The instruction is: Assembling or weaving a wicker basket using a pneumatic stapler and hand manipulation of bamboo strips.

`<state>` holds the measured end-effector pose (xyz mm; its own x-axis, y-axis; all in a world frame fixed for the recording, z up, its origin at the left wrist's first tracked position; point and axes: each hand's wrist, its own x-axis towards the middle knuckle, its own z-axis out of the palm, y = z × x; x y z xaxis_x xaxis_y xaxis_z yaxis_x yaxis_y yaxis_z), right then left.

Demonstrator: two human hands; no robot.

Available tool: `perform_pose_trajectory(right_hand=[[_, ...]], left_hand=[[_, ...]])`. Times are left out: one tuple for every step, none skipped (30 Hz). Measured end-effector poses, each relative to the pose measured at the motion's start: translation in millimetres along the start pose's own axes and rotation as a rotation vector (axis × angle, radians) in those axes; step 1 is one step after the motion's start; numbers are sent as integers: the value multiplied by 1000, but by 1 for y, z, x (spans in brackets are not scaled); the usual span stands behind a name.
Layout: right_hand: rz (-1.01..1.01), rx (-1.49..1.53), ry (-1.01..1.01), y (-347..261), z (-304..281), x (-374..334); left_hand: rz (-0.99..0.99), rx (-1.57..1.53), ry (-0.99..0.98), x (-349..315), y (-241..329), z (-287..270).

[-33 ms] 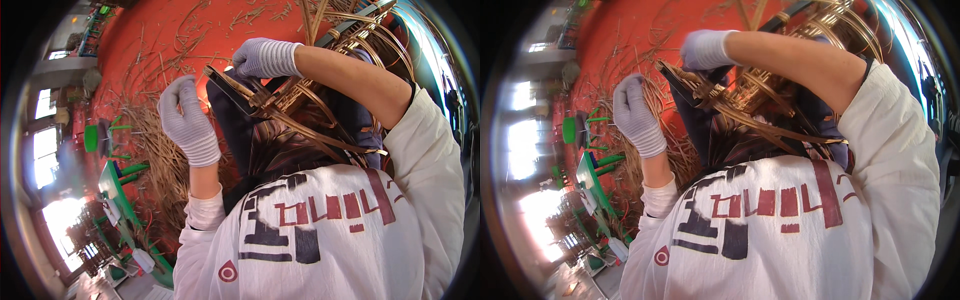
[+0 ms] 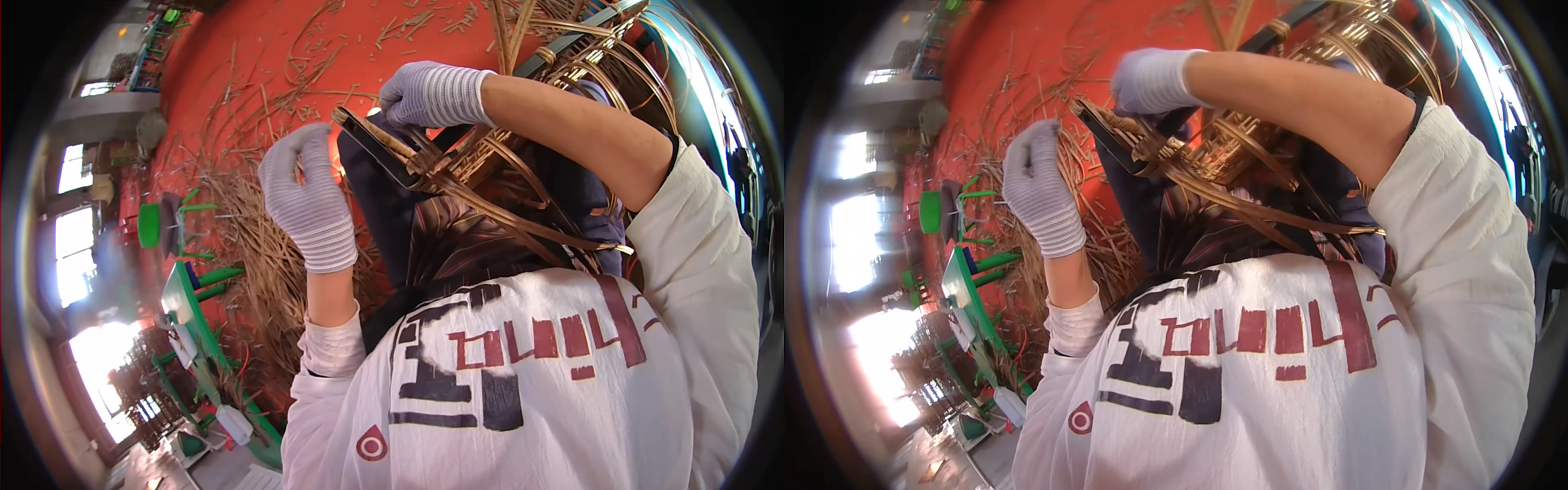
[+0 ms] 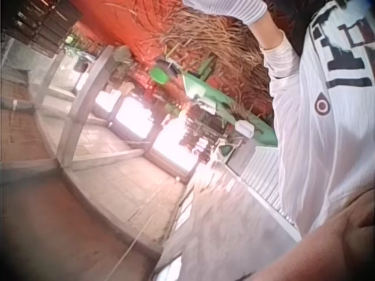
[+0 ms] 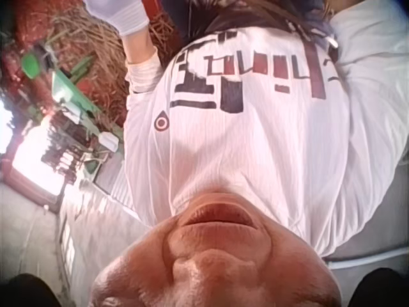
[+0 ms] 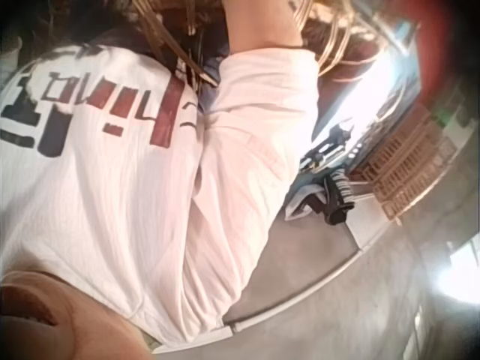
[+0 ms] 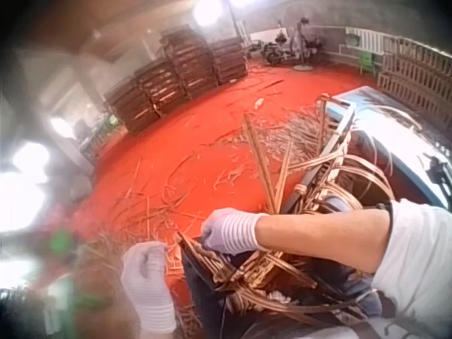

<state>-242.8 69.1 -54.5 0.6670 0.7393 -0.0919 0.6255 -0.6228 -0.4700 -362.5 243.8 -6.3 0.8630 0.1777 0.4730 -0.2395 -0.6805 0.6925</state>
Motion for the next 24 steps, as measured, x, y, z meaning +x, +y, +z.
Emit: perform_pose_trajectory(right_hand=[[7, -15, 6, -3, -2, 0], [-3, -9, 5, -12, -7, -1], [90, 76, -23, -20, -14, -3], [193, 158, -47, -24, -19, -6], [195, 160, -45, -25, -19, -9], [209, 246, -12, -26, -19, -11], [222, 332, 20, -25, -19, -12], [224, 335, 21, -23, -18, -12], [220, 320, 18, -21, -16, -10], [215, 305, 14, -22, -17, -9], [215, 308, 16, -22, -17, -9], [196, 259, 34, -23, -17, -9], [179, 210, 50, -23, -16, -9], [180, 214, 53, -22, -16, -9], [196, 233, 59, -22, -16, -8], [211, 251, 66, -22, -17, -9], [212, 253, 68, -22, -17, -11], [179, 312, 132, -22, -17, -15], [143, 370, 194, -23, -17, -18], [140, 371, 195, -24, -17, -20], [132, 382, 215, -25, -17, -22], [127, 393, 237, -25, -17, -23], [126, 393, 239, -26, -16, -25], [113, 394, 277, -26, -15, -26]], left_hand=[[19, 15, -3, -1, 2, 4], [16, 26, -1, -4, 2, 6], [143, 78, -65, -8, 2, 8], [276, 122, -134, -10, 2, 12], [298, 128, -149, -11, -2, 16], [300, 128, -152, -13, 0, 19], [350, 241, -133, -16, 3, 23], [399, 354, -114, -19, 6, 28], [362, 349, -100, -21, 7, 32], [364, 351, -102, -20, 4, 33], [348, 325, -108, -19, -1, 35], [331, 299, -114, -18, -4, 36], [334, 300, -117, -18, -1, 36], [337, 359, -117, -18, 3, 35], [340, 419, -117, -18, 5, 36], [343, 420, -119, -17, 4, 36], [329, 431, -148, -17, 0, 37], [316, 443, -177, -16, -3, 38], [317, 445, -176, -17, -4, 39], [300, 451, -182, -17, -4, 41], [283, 458, -188, -18, -3, 42], [286, 458, -188, -18, -1, 44], [220, 422, -219, -17, 2, 44], [154, 386, -250, -16, 4, 45]])
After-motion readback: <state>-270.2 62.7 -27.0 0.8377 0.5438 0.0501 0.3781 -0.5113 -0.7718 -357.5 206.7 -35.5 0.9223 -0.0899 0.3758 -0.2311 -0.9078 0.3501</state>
